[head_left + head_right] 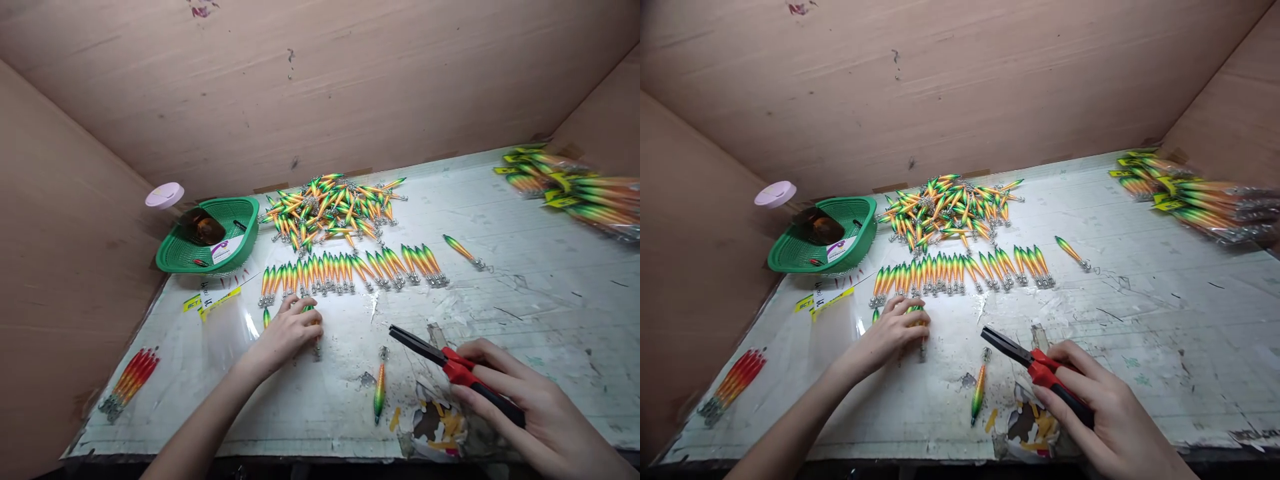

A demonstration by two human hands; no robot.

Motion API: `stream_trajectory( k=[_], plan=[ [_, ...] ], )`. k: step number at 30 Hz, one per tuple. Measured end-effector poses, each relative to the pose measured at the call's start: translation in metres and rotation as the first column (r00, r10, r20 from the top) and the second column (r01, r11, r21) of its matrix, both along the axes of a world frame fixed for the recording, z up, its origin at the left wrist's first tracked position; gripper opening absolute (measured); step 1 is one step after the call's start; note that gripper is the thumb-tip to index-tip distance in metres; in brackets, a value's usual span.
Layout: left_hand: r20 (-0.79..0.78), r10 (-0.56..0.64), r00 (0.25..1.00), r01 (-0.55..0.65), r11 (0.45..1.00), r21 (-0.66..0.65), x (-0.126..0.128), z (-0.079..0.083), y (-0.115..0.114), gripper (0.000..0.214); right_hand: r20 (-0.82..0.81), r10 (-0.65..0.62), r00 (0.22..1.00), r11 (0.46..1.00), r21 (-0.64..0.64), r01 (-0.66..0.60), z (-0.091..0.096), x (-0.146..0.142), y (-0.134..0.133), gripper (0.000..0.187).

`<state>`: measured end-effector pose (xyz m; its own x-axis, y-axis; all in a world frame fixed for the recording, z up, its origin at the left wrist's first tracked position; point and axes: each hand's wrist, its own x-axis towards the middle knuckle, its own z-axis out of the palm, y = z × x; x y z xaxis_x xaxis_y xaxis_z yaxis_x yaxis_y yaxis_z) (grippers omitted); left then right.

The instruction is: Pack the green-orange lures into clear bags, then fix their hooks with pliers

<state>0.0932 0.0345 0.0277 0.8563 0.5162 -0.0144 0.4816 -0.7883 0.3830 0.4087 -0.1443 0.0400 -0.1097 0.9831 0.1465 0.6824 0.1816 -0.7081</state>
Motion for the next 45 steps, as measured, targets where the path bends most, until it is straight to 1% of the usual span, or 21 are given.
stream_trajectory(
  k=[3, 5, 7, 8, 10, 12, 13, 14, 15, 16, 17, 18, 19, 20, 21, 23, 27, 30, 33, 38, 45],
  plan=[
    [0.071, 0.067, 0.995, -0.067, 0.998, 0.002, 0.006, 0.004, -0.008, 0.027, -0.021, -0.067, 0.998, 0.997, -0.037, 0.066, -0.002, 0.001, -0.006, 0.021],
    [0.145, 0.204, 0.968, -0.190, 0.976, -0.103, 0.024, 0.003, -0.027, 0.026, -0.035, -0.111, 0.993, 0.992, -0.061, 0.109, -0.002, 0.001, -0.009, 0.022],
    [0.084, 0.344, 0.935, -0.308, 0.908, -0.283, 0.051, -0.001, -0.054, 0.023, -0.052, -0.152, 0.987, 0.986, -0.077, 0.148, -0.001, -0.001, -0.009, 0.023],
    [-0.003, 0.356, 0.935, -0.336, 0.878, -0.340, 0.065, -0.004, -0.067, 0.027, -0.061, -0.166, 0.984, 0.983, -0.084, 0.160, -0.001, -0.002, -0.008, 0.024],
    [-0.103, 0.406, 0.908, -0.415, 0.835, -0.362, 0.088, -0.010, -0.090, 0.027, -0.076, -0.185, 0.980, 0.980, -0.090, 0.178, 0.000, -0.004, -0.007, 0.024],
    [-0.118, 0.453, 0.883, -0.463, 0.804, -0.373, 0.101, -0.014, -0.101, 0.016, -0.090, -0.186, 0.978, 0.980, -0.083, 0.179, 0.002, -0.005, -0.008, 0.023],
    [-0.091, 0.484, 0.870, -0.473, 0.769, -0.430, 0.102, -0.013, -0.103, 0.012, -0.095, -0.194, 0.976, 0.979, -0.079, 0.187, 0.002, -0.005, -0.009, 0.023],
    [-0.048, 0.521, 0.852, -0.461, 0.703, -0.542, 0.101, -0.012, -0.102, 0.013, -0.100, -0.205, 0.974, 0.977, -0.076, 0.198, 0.003, -0.005, -0.011, 0.022],
    [-0.006, 0.566, 0.825, -0.411, 0.592, -0.694, 0.098, -0.009, -0.100, 0.017, -0.103, -0.215, 0.971, 0.975, -0.074, 0.208, 0.004, -0.005, -0.013, 0.021],
    [0.025, 0.622, 0.783, -0.314, 0.430, -0.847, 0.094, -0.005, -0.098, 0.022, -0.105, -0.207, 0.973, 0.977, -0.076, 0.200, 0.005, -0.005, -0.015, 0.019],
    [0.037, 0.679, 0.733, -0.179, 0.245, -0.953, 0.090, -0.001, -0.096, 0.027, -0.107, -0.190, 0.976, 0.980, -0.080, 0.182, 0.005, -0.005, -0.017, 0.018],
    [0.033, 0.726, 0.687, -0.039, 0.083, -0.996, 0.086, 0.004, -0.095, 0.031, -0.114, -0.170, 0.979, 0.983, -0.088, 0.160, 0.006, -0.006, -0.019, 0.017],
    [0.026, 0.757, 0.653, 0.067, -0.024, -0.997, 0.083, 0.009, -0.095, 0.034, -0.126, -0.148, 0.981, 0.986, -0.096, 0.136, 0.007, -0.008, -0.020, 0.016],
    [0.025, 0.780, 0.625, 0.140, -0.081, -0.987, 0.081, 0.013, -0.096, 0.035, -0.143, -0.131, 0.981, 0.988, -0.105, 0.116, 0.008, -0.009, -0.021, 0.016],
    [0.032, 0.800, 0.599, 0.189, -0.102, -0.977, 0.080, 0.017, -0.097, 0.035, -0.161, -0.122, 0.979, 0.988, -0.114, 0.104, 0.008, -0.011, -0.022, 0.017],
    [0.057, 0.825, 0.563, 0.259, -0.110, -0.960, 0.080, 0.022, -0.101, 0.033, -0.192, -0.120, 0.974, 0.987, -0.125, 0.097, 0.010, -0.015, -0.022, 0.018],
    [0.068, 0.825, 0.561, 0.323, -0.142, -0.936, 0.082, 0.026, -0.104, 0.031, -0.207, -0.089, 0.974, 0.990, -0.122, 0.064, 0.014, -0.020, -0.021, 0.017],
    [0.086, 0.826, 0.557, 0.319, -0.118, -0.940, 0.082, 0.026, -0.105, 0.030, -0.190, -0.085, 0.978, 0.992, -0.110, 0.065, 0.015, -0.022, -0.022, 0.017],
    [0.124, 0.838, 0.532, 0.246, -0.012, -0.969, 0.081, 0.027, -0.107, 0.030, -0.168, -0.073, 0.983, 0.995, -0.086, 0.059, 0.015, -0.023, -0.022, 0.017],
    [0.176, 0.831, 0.528, 0.028, 0.190, -0.981, 0.080, 0.030, -0.109, 0.033, -0.150, -0.061, 0.987, 0.997, -0.057, 0.053, 0.016, -0.027, -0.018, 0.016],
    [0.273, 0.785, 0.556, -0.100, 0.389, -0.916, 0.079, 0.029, -0.109, 0.025, -0.162, -0.057, 0.985, 0.998, -0.048, 0.050, 0.019, -0.031, -0.013, 0.019]
  ],
)
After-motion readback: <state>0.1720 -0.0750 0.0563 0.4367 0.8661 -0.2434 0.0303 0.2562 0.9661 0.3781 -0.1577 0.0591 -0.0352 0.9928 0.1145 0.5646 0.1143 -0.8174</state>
